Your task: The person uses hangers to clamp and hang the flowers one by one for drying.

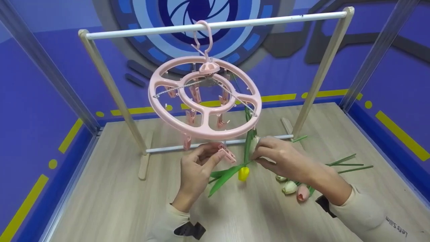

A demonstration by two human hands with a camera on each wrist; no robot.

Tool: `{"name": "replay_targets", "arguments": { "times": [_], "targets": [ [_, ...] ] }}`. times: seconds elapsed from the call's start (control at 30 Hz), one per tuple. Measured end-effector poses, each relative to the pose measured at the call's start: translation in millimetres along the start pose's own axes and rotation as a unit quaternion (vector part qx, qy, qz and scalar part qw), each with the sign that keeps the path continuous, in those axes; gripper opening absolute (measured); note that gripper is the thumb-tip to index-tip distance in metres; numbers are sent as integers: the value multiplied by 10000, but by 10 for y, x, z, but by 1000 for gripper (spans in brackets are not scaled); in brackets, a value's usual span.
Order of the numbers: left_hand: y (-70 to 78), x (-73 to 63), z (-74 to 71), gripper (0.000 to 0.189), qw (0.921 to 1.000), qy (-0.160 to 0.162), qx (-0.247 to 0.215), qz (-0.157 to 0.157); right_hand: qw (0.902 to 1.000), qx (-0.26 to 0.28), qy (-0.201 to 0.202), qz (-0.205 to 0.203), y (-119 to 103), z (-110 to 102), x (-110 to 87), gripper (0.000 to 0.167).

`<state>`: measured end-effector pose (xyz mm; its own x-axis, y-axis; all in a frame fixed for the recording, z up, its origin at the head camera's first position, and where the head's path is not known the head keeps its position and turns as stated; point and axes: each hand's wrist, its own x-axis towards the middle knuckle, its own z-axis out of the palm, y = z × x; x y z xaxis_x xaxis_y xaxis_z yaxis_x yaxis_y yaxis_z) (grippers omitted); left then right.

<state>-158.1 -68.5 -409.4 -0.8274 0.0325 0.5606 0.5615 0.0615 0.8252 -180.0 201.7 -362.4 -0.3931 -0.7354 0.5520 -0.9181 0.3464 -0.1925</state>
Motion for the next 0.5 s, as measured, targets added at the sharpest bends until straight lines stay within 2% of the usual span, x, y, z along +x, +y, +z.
{"name": "replay_targets", "arguments": {
  "times": [0.13,0.5],
  "targets": [
    [8,4,22,21,10000,-55,-56,-22,10000,-8,65,-1,-14,42,39,27],
    [15,37,57,19,9997,-37,-33,229,9999,3,132,-46,-50,96,159,29]
  ]
}}
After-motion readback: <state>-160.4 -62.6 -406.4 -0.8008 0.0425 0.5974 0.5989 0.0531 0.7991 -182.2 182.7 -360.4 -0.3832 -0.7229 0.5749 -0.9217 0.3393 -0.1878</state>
